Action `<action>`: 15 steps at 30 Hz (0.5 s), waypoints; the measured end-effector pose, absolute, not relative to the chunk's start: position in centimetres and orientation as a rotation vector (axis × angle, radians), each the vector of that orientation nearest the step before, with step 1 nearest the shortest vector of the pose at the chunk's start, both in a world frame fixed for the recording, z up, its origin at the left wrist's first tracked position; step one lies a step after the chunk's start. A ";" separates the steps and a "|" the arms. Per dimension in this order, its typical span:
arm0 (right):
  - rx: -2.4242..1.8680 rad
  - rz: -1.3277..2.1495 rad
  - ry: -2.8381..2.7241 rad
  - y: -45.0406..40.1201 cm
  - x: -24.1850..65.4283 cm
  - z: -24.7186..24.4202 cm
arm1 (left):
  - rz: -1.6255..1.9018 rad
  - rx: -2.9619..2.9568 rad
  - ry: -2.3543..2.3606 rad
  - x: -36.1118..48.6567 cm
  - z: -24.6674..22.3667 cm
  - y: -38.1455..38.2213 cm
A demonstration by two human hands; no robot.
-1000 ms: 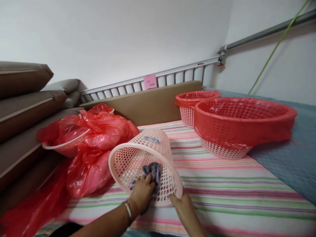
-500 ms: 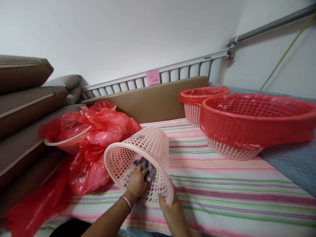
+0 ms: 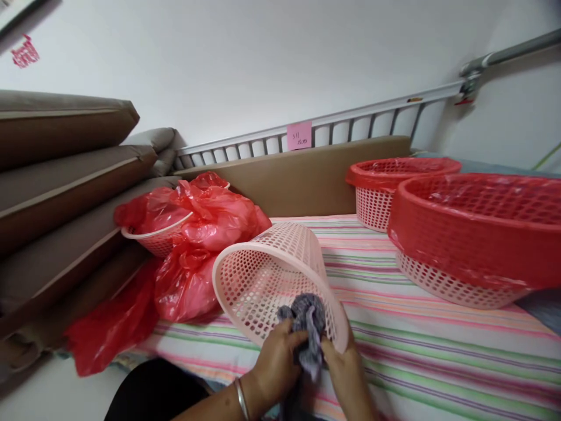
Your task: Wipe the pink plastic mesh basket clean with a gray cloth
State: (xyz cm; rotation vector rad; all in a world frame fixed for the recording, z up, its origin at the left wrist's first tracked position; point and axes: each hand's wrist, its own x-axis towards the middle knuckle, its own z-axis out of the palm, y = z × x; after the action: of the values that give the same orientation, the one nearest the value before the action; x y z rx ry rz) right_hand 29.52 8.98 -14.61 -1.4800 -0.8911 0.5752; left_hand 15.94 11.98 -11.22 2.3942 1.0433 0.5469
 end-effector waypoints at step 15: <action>-1.585 0.573 -0.853 8.6 26.7 -15.1 | 0.182 2.697 1.415 8.1 -11.6 15.1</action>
State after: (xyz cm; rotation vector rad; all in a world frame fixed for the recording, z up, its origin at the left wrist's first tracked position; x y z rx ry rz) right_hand 26.68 8.65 -15.11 -1.5849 -0.8530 0.5732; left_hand 8.14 15.05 -11.59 2.6971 1.4146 0.1816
